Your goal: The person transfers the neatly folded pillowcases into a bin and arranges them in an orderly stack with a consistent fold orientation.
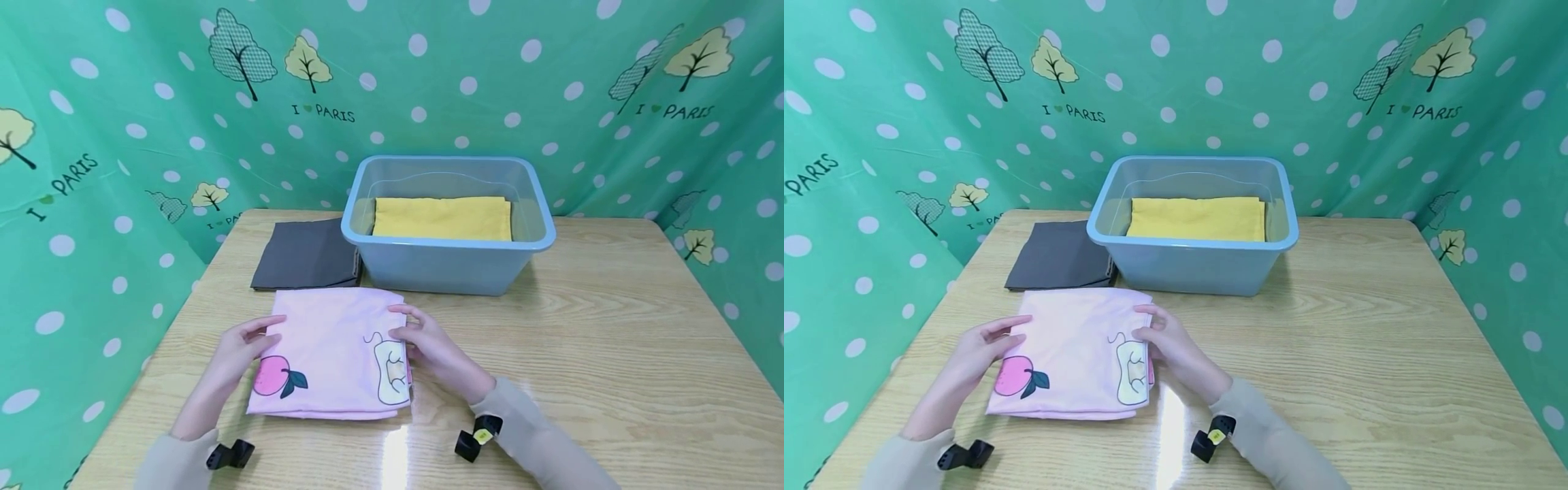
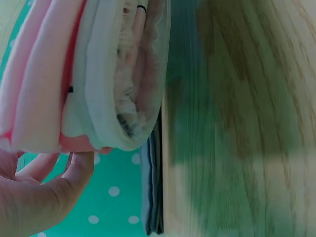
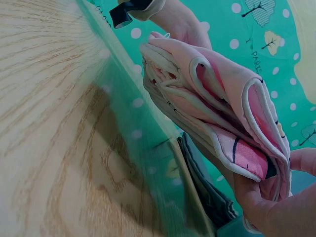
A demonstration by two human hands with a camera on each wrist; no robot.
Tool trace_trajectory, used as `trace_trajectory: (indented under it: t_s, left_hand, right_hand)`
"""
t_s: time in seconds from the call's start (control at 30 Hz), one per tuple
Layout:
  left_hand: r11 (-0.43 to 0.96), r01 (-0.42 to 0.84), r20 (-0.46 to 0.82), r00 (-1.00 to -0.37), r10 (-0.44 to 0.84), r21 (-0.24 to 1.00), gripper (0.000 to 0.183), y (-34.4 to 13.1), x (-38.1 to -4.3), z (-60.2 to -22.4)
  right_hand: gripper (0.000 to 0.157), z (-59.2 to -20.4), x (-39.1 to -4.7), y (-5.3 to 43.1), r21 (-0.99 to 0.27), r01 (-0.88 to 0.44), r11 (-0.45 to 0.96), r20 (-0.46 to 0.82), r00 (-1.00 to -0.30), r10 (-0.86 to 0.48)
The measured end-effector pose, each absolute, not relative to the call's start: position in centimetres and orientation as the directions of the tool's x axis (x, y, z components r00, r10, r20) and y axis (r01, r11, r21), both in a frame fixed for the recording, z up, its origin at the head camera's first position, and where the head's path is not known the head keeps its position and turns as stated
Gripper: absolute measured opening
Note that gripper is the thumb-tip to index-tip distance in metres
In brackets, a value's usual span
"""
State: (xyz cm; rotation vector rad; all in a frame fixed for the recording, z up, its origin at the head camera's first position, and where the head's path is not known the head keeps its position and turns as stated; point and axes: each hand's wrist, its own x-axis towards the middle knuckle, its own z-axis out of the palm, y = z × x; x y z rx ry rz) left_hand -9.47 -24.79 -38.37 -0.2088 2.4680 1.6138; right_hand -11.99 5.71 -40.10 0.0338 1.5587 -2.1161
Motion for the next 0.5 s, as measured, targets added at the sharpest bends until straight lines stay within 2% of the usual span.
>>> trace_trajectory:
  t_s: [0.5]
  left_hand:
    - [0.375, -0.242, -0.260, -0.965, -0.002, 0.895, 0.042, -22.2, -9.9, -37.7]
  right_hand:
    - [0.050, -39.1, -11.6, 8.2, -0.895, 0.397, -0.205, -0.309, -0.882, -0.356]
